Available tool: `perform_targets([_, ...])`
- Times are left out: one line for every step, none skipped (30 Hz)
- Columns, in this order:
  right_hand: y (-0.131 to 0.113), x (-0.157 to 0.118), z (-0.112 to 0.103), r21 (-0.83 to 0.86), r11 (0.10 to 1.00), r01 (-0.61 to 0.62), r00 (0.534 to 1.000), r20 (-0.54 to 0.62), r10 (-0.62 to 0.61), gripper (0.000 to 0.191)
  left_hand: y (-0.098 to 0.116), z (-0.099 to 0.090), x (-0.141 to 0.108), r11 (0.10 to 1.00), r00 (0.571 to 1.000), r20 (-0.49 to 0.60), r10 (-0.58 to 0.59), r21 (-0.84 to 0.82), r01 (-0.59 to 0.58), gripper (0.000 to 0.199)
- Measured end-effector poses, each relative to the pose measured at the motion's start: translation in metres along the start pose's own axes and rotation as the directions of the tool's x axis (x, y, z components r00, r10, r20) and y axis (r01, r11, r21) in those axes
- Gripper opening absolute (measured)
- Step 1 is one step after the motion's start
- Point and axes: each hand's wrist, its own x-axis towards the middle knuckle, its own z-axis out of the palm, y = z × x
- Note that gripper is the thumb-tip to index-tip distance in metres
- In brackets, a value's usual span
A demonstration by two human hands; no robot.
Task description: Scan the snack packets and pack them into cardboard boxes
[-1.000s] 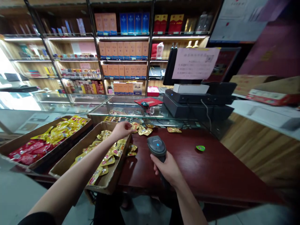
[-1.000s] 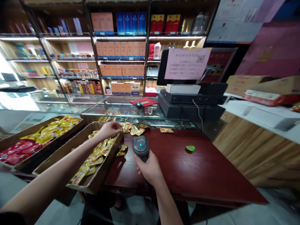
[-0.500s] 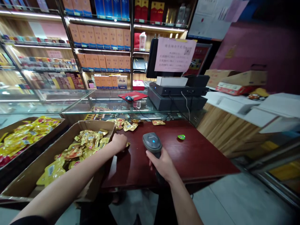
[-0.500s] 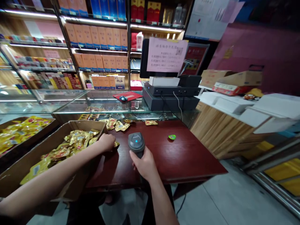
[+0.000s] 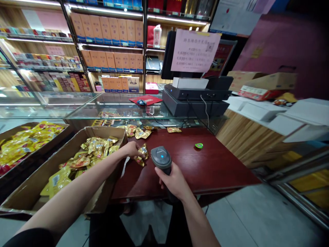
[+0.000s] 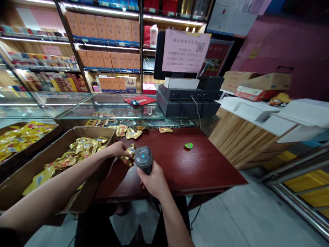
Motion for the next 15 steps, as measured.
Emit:
perform_targets([0.0, -0.001, 0.001, -0.004, 1.0, -0.001, 1.0, 0.01, 0.001, 0.021, -0.001, 0.0, 0.0, 0.998, 0.999, 0.035, 0.012, -0.069, -0.009, 0.044])
perform_targets([0.001, -0.002, 0.003, -0.008, 1.0, -0.003, 1.0, 0.016, 0.003, 0.02, -0.001, 0.0, -0.001, 0.989, 0.998, 0.063, 0.023, -0.145, -0.014, 0.044])
perform_targets([0.001, -0.003, 0.004, -0.014, 1.0, -0.001, 1.0, 0.02, 0.001, 0.02, 0.0, 0.001, -0.001, 0.975, 0.996, 0.082, 0.033, -0.22, -0.014, 0.044])
perform_targets([0.001, -0.003, 0.005, -0.021, 1.0, 0.003, 1.0, 0.025, -0.002, 0.02, 0.001, 0.002, -0.001, 0.958, 0.995, 0.088, 0.043, -0.287, -0.016, 0.045])
perform_targets([0.001, -0.004, 0.006, -0.029, 1.0, 0.006, 1.0, 0.029, -0.005, 0.02, 0.003, 0.003, -0.002, 0.939, 0.995, 0.083, 0.052, -0.343, -0.02, 0.046])
perform_targets([0.0, -0.004, 0.006, -0.038, 0.999, 0.009, 0.999, 0.033, -0.008, 0.021, 0.005, 0.004, -0.002, 0.92, 0.996, 0.068, 0.059, -0.39, -0.028, 0.046])
perform_targets([-0.001, -0.004, 0.006, -0.046, 0.999, 0.012, 0.999, 0.036, -0.01, 0.021, 0.007, 0.005, -0.003, 0.902, 0.996, 0.049, 0.068, -0.429, -0.04, 0.046])
perform_targets([-0.001, -0.004, 0.007, -0.051, 0.999, 0.014, 0.999, 0.038, -0.012, 0.021, 0.008, 0.005, -0.003, 0.885, 0.997, 0.029, 0.075, -0.463, -0.053, 0.045])
perform_targets([-0.002, -0.005, 0.007, -0.055, 0.998, 0.014, 0.999, 0.039, -0.012, 0.021, 0.01, 0.005, -0.004, 0.868, 0.997, 0.016, 0.08, -0.493, -0.061, 0.045])
perform_targets([-0.003, -0.005, 0.007, -0.059, 0.998, 0.014, 0.999, 0.04, -0.012, 0.021, 0.012, 0.005, -0.004, 0.851, 0.997, 0.011, 0.08, -0.521, -0.063, 0.044])
perform_targets([-0.003, -0.005, 0.008, -0.063, 0.998, 0.015, 0.999, 0.041, -0.012, 0.02, 0.013, 0.004, -0.005, 0.836, 0.997, 0.013, 0.078, -0.546, -0.058, 0.043])
perform_targets([-0.003, -0.005, 0.008, -0.068, 0.998, 0.017, 0.999, 0.04, -0.014, 0.02, 0.014, 0.004, -0.005, 0.824, 0.997, 0.011, 0.076, -0.564, -0.056, 0.043])
perform_targets([-0.003, -0.005, 0.008, -0.073, 0.997, 0.02, 0.999, 0.038, -0.018, 0.02, 0.014, 0.003, -0.006, 0.816, 0.997, 0.008, 0.074, -0.575, -0.056, 0.044])
perform_targets([-0.002, -0.005, 0.008, -0.077, 0.997, 0.025, 0.999, 0.036, -0.022, 0.021, 0.014, 0.003, -0.006, 0.812, 0.997, 0.003, 0.074, -0.581, -0.059, 0.044])
perform_targets([-0.002, -0.004, 0.009, -0.08, 0.996, 0.031, 0.999, 0.034, -0.029, 0.021, 0.014, 0.003, -0.006, 0.81, 0.997, -0.005, 0.076, -0.583, -0.064, 0.044])
